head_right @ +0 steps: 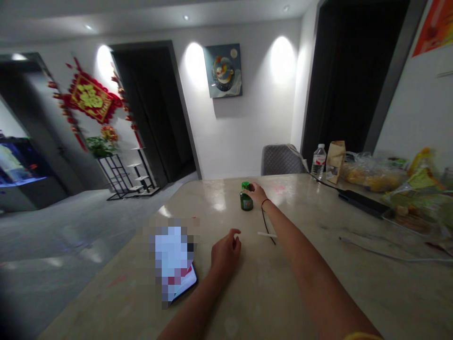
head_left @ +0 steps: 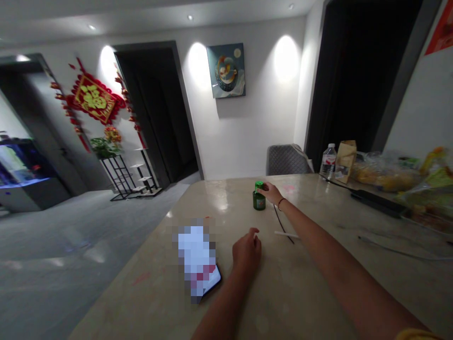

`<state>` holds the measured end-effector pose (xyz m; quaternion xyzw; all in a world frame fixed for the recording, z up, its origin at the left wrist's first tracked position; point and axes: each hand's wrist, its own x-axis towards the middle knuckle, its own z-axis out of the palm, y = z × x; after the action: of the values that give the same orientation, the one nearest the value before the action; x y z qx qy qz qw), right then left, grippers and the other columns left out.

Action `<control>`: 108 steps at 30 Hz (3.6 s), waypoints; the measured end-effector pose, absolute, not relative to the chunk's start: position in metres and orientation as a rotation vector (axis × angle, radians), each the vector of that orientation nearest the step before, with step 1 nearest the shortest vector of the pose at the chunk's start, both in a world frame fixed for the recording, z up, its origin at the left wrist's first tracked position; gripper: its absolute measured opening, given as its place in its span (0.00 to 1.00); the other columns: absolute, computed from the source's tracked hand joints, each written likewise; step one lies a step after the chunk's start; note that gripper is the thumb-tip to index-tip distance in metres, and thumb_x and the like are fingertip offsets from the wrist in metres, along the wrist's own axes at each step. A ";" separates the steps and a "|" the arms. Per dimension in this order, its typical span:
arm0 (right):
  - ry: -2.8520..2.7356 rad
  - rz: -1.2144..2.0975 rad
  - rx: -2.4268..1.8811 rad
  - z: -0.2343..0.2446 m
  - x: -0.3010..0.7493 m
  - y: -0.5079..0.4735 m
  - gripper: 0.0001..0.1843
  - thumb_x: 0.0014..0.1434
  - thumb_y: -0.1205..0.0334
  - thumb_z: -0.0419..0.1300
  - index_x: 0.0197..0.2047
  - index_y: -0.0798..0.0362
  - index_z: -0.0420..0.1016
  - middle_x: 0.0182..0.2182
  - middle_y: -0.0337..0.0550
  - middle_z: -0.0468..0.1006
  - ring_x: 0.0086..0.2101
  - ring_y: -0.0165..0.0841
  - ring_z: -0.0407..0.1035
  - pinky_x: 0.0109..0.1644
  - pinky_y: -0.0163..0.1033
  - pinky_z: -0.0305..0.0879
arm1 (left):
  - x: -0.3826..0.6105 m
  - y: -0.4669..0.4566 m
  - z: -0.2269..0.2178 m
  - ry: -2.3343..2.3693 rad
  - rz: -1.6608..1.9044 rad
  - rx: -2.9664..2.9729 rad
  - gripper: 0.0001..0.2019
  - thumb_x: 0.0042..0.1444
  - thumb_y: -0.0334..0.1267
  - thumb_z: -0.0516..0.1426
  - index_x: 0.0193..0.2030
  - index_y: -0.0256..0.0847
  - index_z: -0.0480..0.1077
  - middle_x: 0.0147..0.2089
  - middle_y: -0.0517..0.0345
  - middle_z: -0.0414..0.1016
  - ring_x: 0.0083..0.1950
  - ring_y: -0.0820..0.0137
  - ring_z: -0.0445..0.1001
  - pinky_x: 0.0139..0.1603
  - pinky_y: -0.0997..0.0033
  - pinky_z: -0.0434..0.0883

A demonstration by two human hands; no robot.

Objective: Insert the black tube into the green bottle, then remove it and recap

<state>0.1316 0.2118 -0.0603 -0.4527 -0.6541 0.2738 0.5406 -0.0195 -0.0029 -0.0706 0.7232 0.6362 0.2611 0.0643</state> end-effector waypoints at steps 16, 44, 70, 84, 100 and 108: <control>-1.732 1.185 -0.727 -0.040 0.137 0.055 0.23 0.41 0.54 0.64 0.40 0.54 0.67 0.39 0.45 0.74 0.41 0.35 0.69 0.47 0.43 0.64 | -0.018 0.012 -0.072 1.698 0.801 2.089 0.24 0.42 0.48 0.58 0.47 0.43 0.62 0.43 0.55 0.72 0.44 0.65 0.69 0.43 0.70 0.62; -1.516 1.124 -1.011 -0.048 0.167 0.042 0.27 0.46 0.49 0.59 0.47 0.53 0.64 0.32 0.44 0.74 0.36 0.34 0.69 0.44 0.43 0.63 | -0.011 0.007 -0.071 1.807 0.787 2.129 0.24 0.45 0.50 0.56 0.47 0.40 0.62 0.43 0.52 0.71 0.43 0.66 0.69 0.40 0.72 0.62; -1.846 0.721 -1.145 -0.071 0.109 0.144 0.39 0.40 0.61 0.65 0.54 0.55 0.54 0.46 0.53 0.69 0.46 0.38 0.65 0.50 0.46 0.59 | -0.010 0.015 -0.088 2.270 0.667 2.077 0.26 0.51 0.32 0.44 0.57 0.26 0.54 0.59 0.39 0.57 0.61 0.58 0.53 0.59 0.60 0.49; -1.673 0.738 -1.268 -0.071 0.102 0.145 0.37 0.35 0.64 0.65 0.50 0.57 0.56 0.41 0.50 0.71 0.41 0.36 0.67 0.45 0.42 0.62 | -0.013 0.016 -0.085 2.085 1.087 1.997 0.14 0.48 0.31 0.49 0.42 0.33 0.63 0.43 0.47 0.68 0.49 0.65 0.64 0.52 0.66 0.58; -1.310 1.599 -0.951 -0.068 0.167 0.021 0.27 0.49 0.40 0.49 0.15 0.50 0.42 0.11 0.27 0.43 0.12 0.20 0.37 0.14 0.29 0.35 | -0.009 0.009 -0.053 1.196 1.221 1.406 0.29 0.47 0.64 0.41 0.13 0.41 0.41 0.14 0.67 0.39 0.17 0.80 0.40 0.19 0.75 0.41; -1.135 2.558 -0.508 -0.073 0.192 0.021 0.37 0.42 0.26 0.25 0.11 0.51 0.44 0.07 0.30 0.46 0.09 0.20 0.39 0.11 0.28 0.38 | -0.033 0.011 -0.047 0.438 0.509 0.902 0.34 0.36 0.74 0.29 0.12 0.40 0.42 0.14 0.67 0.40 0.15 0.81 0.41 0.15 0.81 0.38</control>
<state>0.1921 0.0206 -0.0733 -0.1766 -0.3947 0.8894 0.1483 -0.0329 0.0113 -0.0472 0.4275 0.2077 0.2412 0.8461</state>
